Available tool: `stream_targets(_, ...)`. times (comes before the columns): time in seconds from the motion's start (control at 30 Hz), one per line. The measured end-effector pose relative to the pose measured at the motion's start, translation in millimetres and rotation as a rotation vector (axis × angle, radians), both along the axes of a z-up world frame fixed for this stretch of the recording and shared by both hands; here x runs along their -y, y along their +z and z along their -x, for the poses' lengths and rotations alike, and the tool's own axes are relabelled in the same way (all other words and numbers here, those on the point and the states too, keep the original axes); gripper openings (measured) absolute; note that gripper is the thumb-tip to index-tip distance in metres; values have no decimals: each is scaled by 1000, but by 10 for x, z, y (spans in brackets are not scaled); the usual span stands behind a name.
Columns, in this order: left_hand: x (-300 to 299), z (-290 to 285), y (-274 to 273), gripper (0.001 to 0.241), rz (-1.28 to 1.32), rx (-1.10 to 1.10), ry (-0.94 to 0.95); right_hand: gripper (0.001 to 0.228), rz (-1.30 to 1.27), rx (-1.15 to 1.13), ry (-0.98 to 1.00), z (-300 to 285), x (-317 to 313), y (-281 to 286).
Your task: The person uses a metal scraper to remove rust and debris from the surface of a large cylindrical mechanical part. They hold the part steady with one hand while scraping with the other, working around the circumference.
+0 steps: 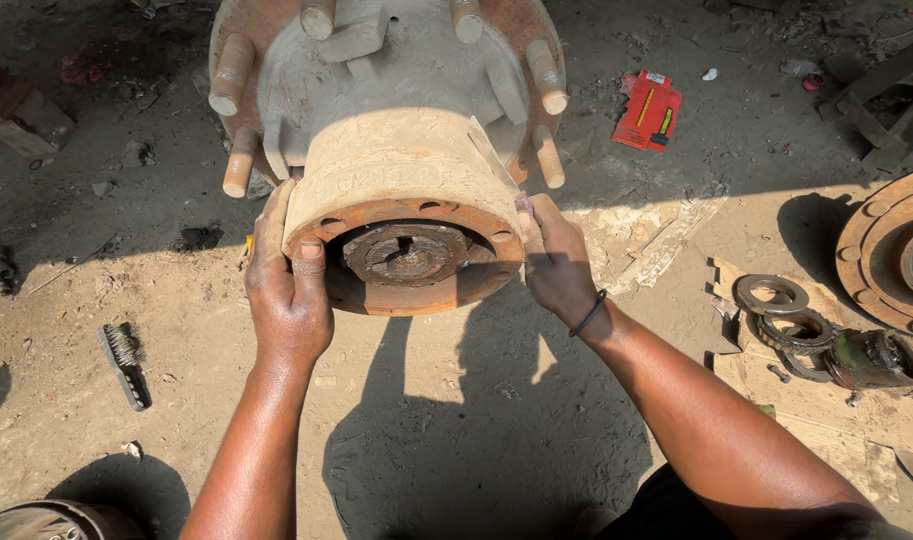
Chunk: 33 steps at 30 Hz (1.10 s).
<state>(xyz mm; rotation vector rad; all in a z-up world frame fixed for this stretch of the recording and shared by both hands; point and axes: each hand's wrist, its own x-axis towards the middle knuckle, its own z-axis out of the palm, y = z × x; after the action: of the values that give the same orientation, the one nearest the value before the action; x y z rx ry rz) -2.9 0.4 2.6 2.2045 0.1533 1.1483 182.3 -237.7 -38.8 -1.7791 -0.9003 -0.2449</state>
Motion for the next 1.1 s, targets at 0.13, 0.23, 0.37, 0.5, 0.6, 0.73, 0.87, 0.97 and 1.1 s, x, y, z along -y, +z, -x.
stream_targets(0.13,8,-33,35,63,-23,6,9,48,39,-110,48,-112,56,-19)
stream_targets(0.23,-2,-17,13,63,-2,6,16,50,36,-135,101,-180,53,-88)
stream_targets(0.37,35,-41,1,66,63,24,-20,47,13,-220,49,-251,132,-149)
stream_targets(0.5,-15,-27,-19,65,3,31,6,43,20,-77,39,-226,32,-136)
stream_targets(0.6,17,-34,-78,68,27,38,14,41,43,-130,-2,-137,36,-102)
stream_targets(0.73,-10,-50,-44,67,24,41,12,35,73,-129,-114,-71,-26,59)
stream_targets(0.87,-8,-13,-142,69,33,25,59,26,164,165,-168,-58,11,153)
stream_targets(0.97,-25,-15,-150,69,44,-2,49,22,312,165,-351,-78,47,213)
stream_targets(1.1,-60,-2,-180,70,37,-16,35,24,286,86,-279,-71,19,218)
